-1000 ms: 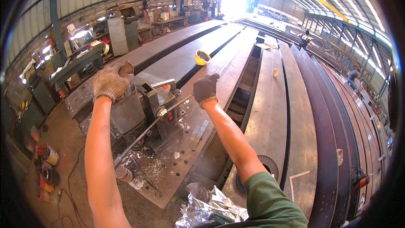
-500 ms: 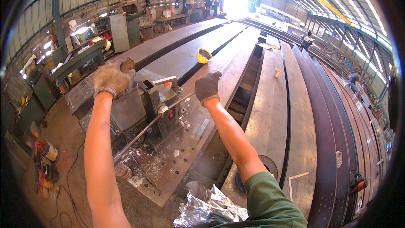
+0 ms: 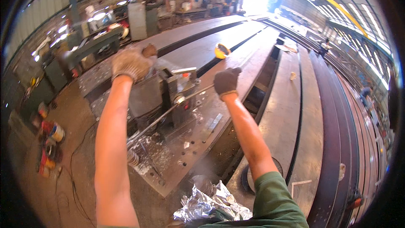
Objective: The person operates a large industrial machine in a workshop, using a lever to control its movement over a metal sheet. They repeatedly adjust the lever and reposition a plastic bottle on the work surface while the machine runs.
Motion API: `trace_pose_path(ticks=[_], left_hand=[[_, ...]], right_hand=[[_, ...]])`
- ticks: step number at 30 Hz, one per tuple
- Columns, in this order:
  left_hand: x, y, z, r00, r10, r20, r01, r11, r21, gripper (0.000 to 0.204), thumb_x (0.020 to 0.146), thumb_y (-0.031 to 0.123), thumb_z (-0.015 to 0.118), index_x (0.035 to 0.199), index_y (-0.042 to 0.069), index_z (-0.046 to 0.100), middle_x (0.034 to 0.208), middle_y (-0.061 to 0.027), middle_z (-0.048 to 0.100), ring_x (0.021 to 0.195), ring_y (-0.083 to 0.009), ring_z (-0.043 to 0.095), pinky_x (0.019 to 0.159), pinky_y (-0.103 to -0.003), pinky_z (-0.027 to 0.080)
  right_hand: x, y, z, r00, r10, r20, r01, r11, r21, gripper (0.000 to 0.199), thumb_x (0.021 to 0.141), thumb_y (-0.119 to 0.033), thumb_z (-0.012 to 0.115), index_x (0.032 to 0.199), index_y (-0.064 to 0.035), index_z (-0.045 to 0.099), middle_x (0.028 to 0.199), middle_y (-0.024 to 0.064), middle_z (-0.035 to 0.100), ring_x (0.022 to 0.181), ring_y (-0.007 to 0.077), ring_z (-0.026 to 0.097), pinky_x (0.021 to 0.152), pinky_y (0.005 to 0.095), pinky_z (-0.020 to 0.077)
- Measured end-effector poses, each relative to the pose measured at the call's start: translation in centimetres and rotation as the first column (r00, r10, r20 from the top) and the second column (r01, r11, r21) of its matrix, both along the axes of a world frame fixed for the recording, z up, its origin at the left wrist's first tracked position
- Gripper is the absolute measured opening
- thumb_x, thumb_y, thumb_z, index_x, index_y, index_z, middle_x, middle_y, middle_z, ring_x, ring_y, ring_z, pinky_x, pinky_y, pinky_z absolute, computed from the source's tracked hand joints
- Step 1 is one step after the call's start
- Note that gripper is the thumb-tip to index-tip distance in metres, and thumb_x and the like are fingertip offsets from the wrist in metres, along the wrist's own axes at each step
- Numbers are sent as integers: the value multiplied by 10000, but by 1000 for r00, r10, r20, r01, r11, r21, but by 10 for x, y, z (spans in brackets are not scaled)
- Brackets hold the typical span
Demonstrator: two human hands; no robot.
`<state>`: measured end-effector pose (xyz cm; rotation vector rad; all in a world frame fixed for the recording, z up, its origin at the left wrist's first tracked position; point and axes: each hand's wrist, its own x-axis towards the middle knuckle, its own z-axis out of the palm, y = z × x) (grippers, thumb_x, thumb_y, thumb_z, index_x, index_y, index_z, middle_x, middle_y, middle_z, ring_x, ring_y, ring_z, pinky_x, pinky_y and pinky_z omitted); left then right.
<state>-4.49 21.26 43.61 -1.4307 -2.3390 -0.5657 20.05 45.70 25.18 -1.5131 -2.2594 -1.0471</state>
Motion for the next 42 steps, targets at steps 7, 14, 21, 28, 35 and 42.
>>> trace_pose_path(ticks=[7,14,21,28,35,42], left_hand=[[-21,15,-13,996,84,-28,-87,989,-123,610,902,635,565,1438,353,635,1408,-127,666,1304,-354,629,1113,-501,472],[-15,8,-12,997,71,-1,-71,994,-82,584,907,622,564,1420,355,648,1438,-110,647,1330,-363,607,1109,-562,446],[-19,12,-14,995,97,-34,-100,989,-105,540,908,596,583,1385,359,676,1394,-115,685,1303,-372,632,1074,-571,475],[-19,11,-13,997,76,-19,-77,992,-95,629,900,609,590,1401,239,682,1392,-150,684,1289,-375,646,1074,-560,479],[-18,12,-13,997,79,-17,-80,993,-92,668,903,627,578,1425,219,666,1426,-157,661,1312,-374,630,1098,-558,461],[-26,19,-22,996,86,-36,-87,996,-16,643,839,593,586,1385,272,701,1380,-138,689,1294,-366,641,1058,-591,447]], right_hand=[[3,-16,9,999,21,35,-21,1000,5,254,921,-384,654,888,-198,823,906,48,775,992,297,692,920,645,409],[3,-29,20,995,48,85,-53,997,57,205,912,-311,640,866,-207,811,865,18,765,897,265,705,817,572,425],[3,-26,23,995,26,91,-31,998,49,233,916,-366,657,815,-216,804,817,21,756,860,255,705,772,529,419],[6,-29,21,995,89,38,-91,994,60,250,908,-390,680,809,-199,806,817,24,757,884,258,704,813,535,411],[8,-21,18,996,80,31,-82,994,65,273,917,-420,681,806,-203,803,827,22,762,884,257,704,812,532,409],[6,-26,20,995,67,75,-72,995,72,292,927,-455,682,815,-214,801,827,7,762,884,243,708,807,527,406]])
